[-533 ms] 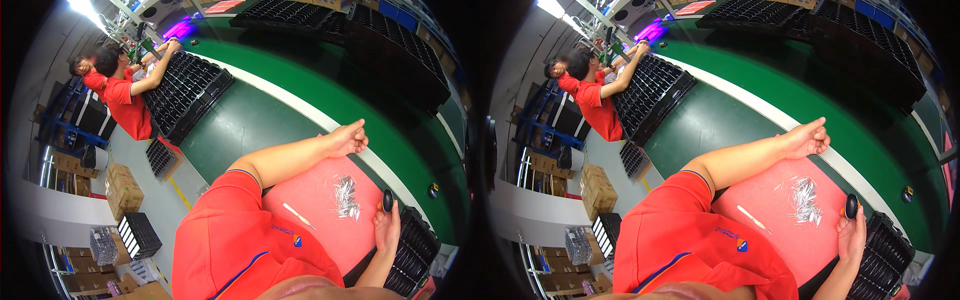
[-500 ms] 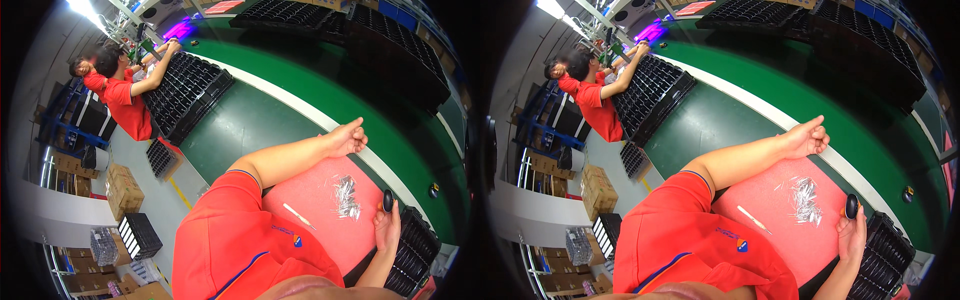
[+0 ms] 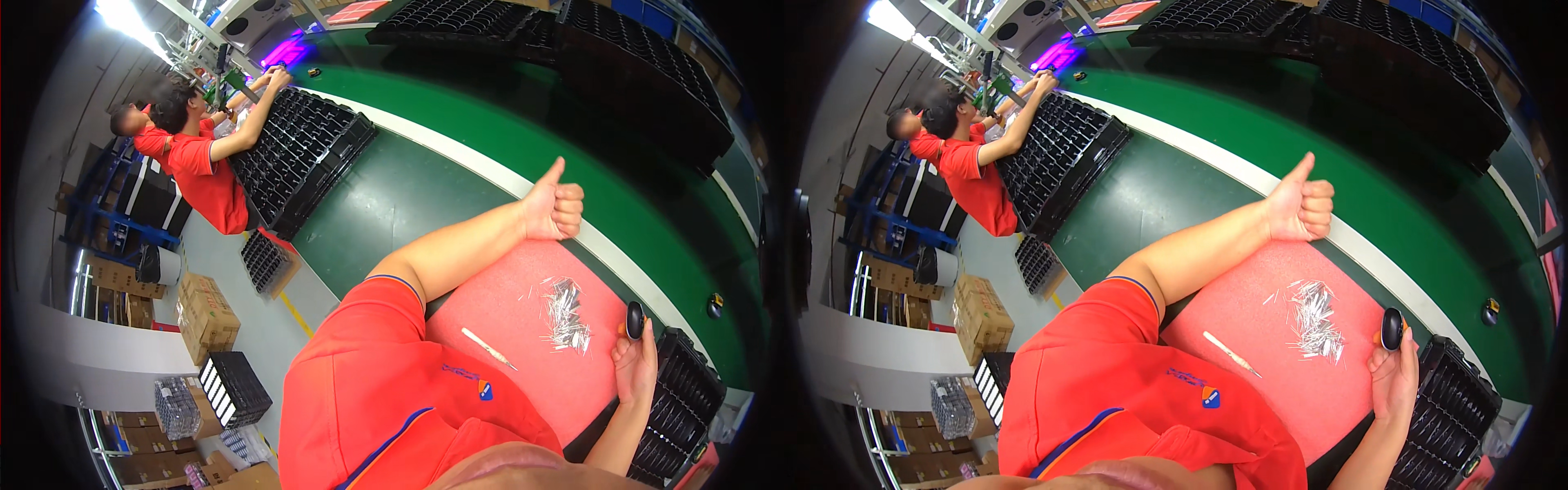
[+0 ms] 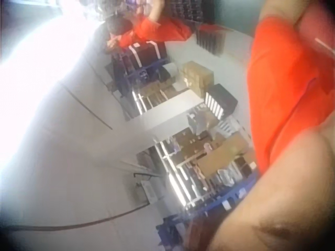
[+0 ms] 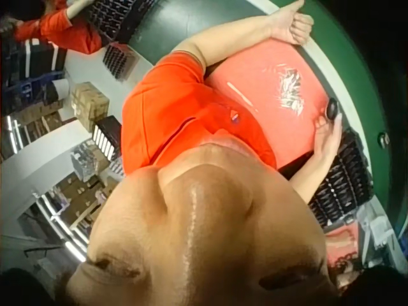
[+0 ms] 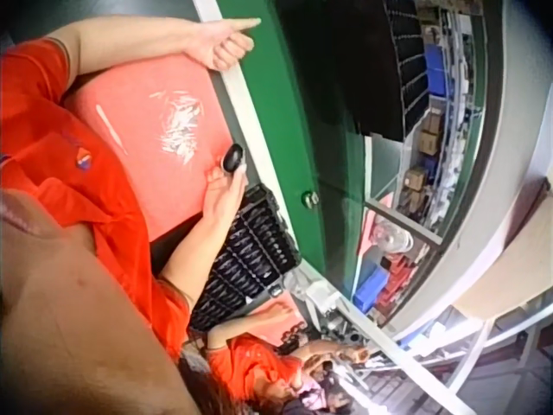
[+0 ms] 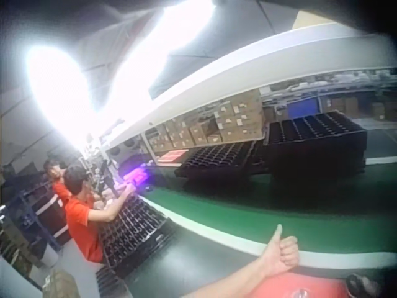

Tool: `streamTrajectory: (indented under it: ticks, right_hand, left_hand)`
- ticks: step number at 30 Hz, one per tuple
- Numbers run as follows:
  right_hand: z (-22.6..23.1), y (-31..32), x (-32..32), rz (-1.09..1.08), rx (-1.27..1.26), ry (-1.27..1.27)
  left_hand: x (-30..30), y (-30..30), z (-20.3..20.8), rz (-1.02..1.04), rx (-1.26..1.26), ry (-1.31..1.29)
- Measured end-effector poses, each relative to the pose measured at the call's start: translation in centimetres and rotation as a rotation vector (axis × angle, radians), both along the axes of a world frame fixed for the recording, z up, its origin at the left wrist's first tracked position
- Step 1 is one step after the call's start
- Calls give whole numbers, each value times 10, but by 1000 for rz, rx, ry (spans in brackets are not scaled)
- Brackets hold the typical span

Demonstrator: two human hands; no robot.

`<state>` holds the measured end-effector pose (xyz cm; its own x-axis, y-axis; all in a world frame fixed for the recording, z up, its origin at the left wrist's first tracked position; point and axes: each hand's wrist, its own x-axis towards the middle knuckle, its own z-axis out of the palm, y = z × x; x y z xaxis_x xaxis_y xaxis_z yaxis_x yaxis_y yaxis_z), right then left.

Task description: Assembling small electronic components by placing parts into a housing at an assembly line station.

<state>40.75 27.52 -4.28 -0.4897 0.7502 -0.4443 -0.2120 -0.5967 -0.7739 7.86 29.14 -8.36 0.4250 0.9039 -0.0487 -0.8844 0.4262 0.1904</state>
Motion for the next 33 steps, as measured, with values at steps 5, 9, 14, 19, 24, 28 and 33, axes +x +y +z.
streamTrajectory:
  ticks: [5,9,14,19,24,28,33]
  right_hand:
    - [-1,0,-3,-11,-15,15]
    - [-4,2,-3,7,-2,22]
    - [0,1,3,7,16,26]
    - [1,0,0,6,15,23]
    - [-3,1,4,12,11,11]
    - [-4,0,9,23,6,14]
    - [-4,4,7,34,4,32]
  left_hand:
    - [-62,4,3,275,103,-97]
    - [-117,-11,5,630,180,-68]
    - [-155,-17,-9,842,265,-65]
    - [-177,-19,-17,961,215,-66]
    - [-184,-14,-13,948,138,10]
    - [-179,-14,-16,812,158,88]
    - [-180,-13,-11,669,169,168]
